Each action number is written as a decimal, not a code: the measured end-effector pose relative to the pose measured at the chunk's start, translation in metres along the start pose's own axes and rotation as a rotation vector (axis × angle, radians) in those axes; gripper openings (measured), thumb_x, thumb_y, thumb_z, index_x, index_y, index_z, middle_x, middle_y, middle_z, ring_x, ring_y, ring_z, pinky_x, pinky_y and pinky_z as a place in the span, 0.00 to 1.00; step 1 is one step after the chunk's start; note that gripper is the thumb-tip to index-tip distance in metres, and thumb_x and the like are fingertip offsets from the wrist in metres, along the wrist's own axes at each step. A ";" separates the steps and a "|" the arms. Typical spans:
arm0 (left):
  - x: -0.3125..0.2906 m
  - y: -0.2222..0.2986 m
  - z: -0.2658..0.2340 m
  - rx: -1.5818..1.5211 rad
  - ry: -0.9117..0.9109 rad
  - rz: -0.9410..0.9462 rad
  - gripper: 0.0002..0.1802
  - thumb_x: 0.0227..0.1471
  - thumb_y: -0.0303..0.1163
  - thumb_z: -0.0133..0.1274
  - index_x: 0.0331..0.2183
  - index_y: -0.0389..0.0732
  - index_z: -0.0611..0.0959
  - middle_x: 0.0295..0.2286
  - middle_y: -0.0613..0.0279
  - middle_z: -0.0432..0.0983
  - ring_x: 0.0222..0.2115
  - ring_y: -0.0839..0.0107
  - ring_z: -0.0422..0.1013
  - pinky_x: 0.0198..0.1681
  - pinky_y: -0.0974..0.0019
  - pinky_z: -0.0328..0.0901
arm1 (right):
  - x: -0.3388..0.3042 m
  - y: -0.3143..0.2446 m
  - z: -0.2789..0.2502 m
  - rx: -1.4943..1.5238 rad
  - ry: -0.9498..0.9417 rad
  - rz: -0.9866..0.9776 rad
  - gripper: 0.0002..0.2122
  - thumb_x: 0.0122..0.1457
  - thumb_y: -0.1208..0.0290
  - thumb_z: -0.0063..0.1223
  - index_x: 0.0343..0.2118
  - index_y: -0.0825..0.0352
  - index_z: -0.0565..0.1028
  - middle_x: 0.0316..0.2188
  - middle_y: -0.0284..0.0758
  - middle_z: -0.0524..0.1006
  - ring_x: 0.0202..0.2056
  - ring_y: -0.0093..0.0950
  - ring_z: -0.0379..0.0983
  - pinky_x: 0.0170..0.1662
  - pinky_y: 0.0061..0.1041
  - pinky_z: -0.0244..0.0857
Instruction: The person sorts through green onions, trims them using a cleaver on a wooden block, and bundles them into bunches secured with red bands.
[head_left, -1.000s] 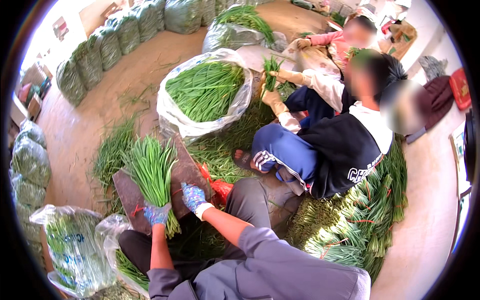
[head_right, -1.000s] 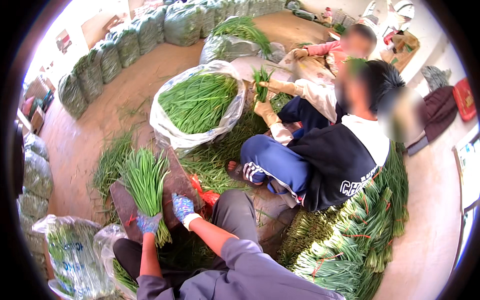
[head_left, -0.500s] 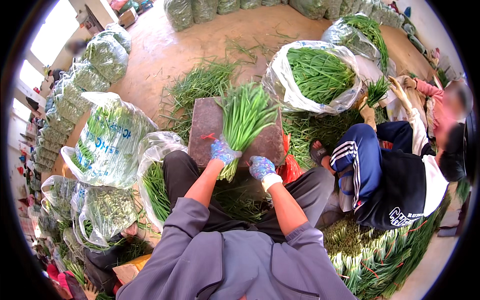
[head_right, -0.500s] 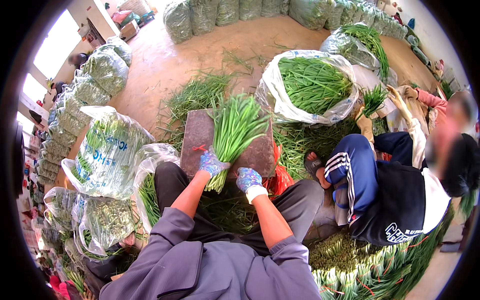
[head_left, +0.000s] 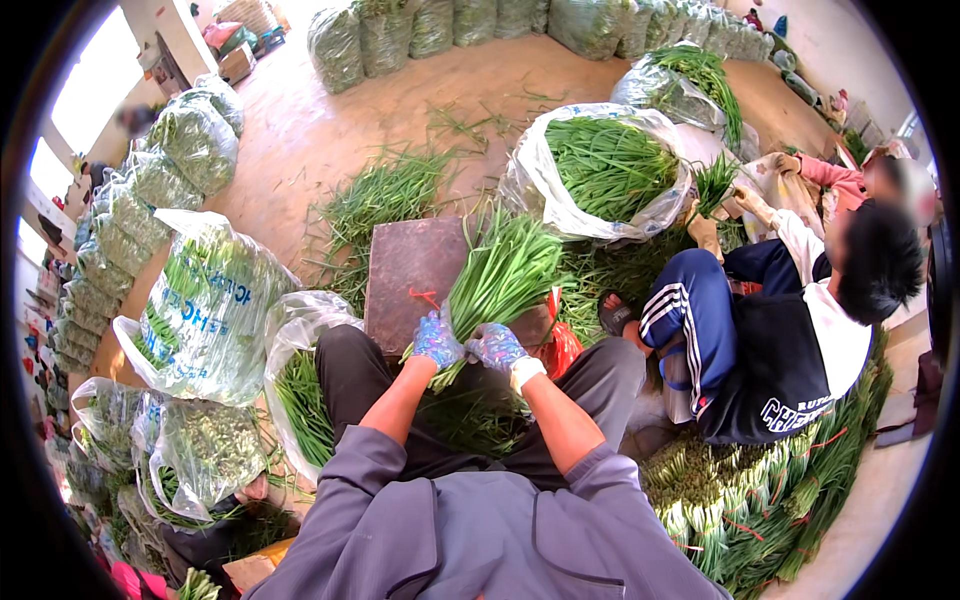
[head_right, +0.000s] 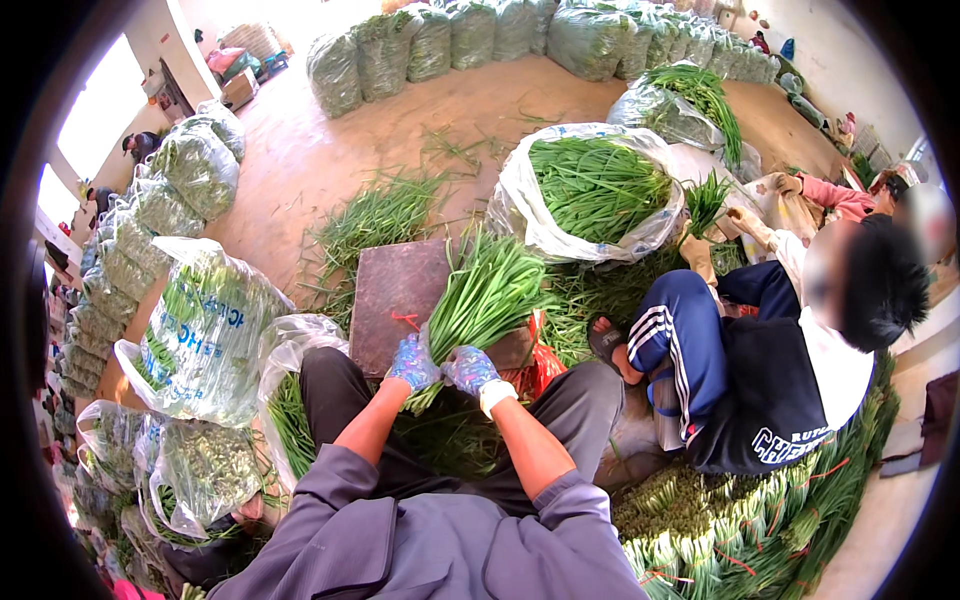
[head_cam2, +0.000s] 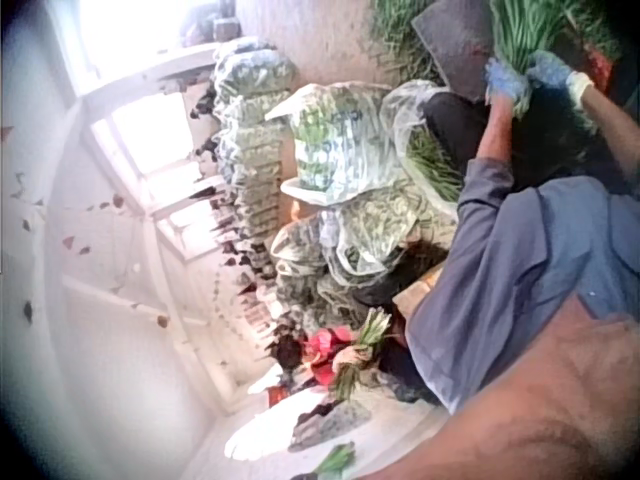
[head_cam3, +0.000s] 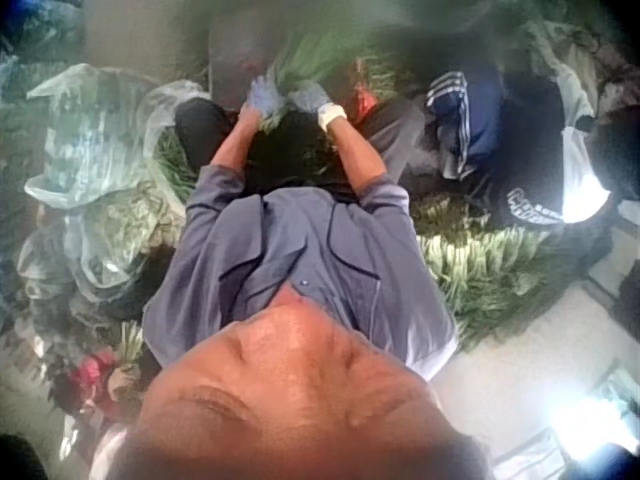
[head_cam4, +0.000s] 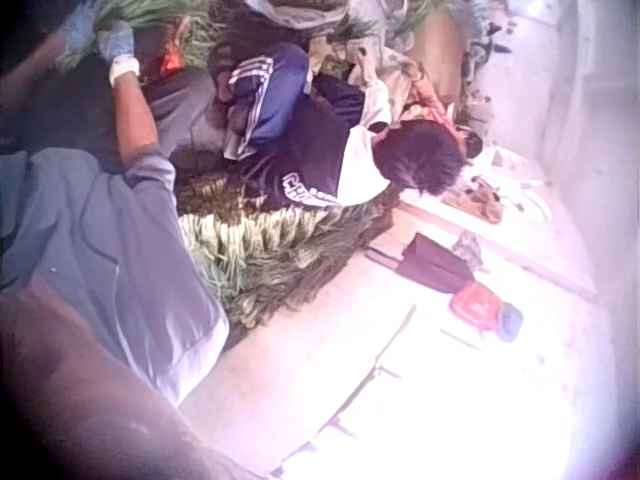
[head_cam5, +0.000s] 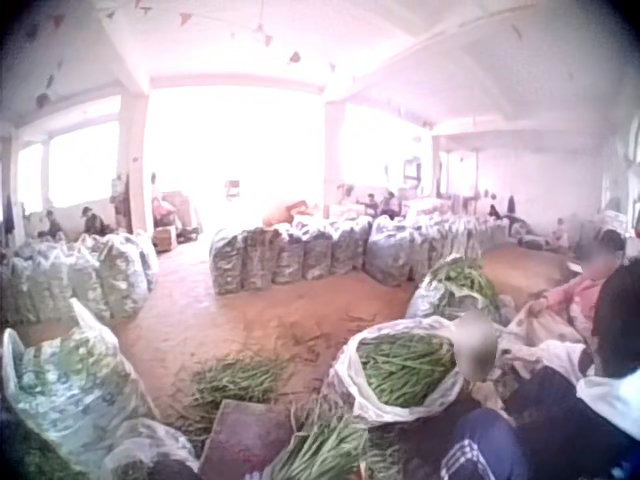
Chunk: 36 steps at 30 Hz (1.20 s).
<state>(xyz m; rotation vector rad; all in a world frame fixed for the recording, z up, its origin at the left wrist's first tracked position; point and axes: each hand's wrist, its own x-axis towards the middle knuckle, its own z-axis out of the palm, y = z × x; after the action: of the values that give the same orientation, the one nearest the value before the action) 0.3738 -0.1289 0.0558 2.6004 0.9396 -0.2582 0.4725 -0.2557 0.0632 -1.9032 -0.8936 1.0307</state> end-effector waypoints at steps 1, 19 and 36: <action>0.002 -0.002 0.002 -0.026 0.012 0.014 0.68 0.29 0.47 0.71 0.64 0.33 0.51 0.52 0.35 0.65 0.53 0.43 0.65 0.57 0.51 0.62 | 0.002 0.002 -0.003 0.078 -0.035 0.009 0.12 0.53 0.64 0.54 0.29 0.69 0.80 0.19 0.33 0.79 0.19 0.24 0.72 0.24 0.25 0.66; 0.017 -0.018 0.013 -0.204 -0.016 0.085 0.60 0.34 0.48 0.69 0.62 0.32 0.58 0.52 0.40 0.69 0.53 0.49 0.66 0.57 0.54 0.61 | 0.011 0.000 0.010 -0.187 0.224 -0.254 0.11 0.54 0.64 0.58 0.38 0.62 0.81 0.35 0.41 0.80 0.39 0.41 0.76 0.43 0.35 0.69; 0.112 -0.059 0.010 -0.418 0.197 -0.583 0.31 0.37 0.55 0.66 0.30 0.33 0.86 0.32 0.47 0.82 0.36 0.55 0.79 0.42 0.57 0.71 | 0.013 -0.007 0.001 -0.260 0.196 -0.174 0.10 0.56 0.62 0.55 0.36 0.60 0.81 0.34 0.40 0.79 0.38 0.41 0.76 0.42 0.39 0.69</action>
<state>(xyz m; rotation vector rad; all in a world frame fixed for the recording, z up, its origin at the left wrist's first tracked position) 0.4201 -0.0257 -0.0021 1.9520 1.6164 0.0520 0.4752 -0.2414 0.0643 -2.0553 -1.0976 0.6365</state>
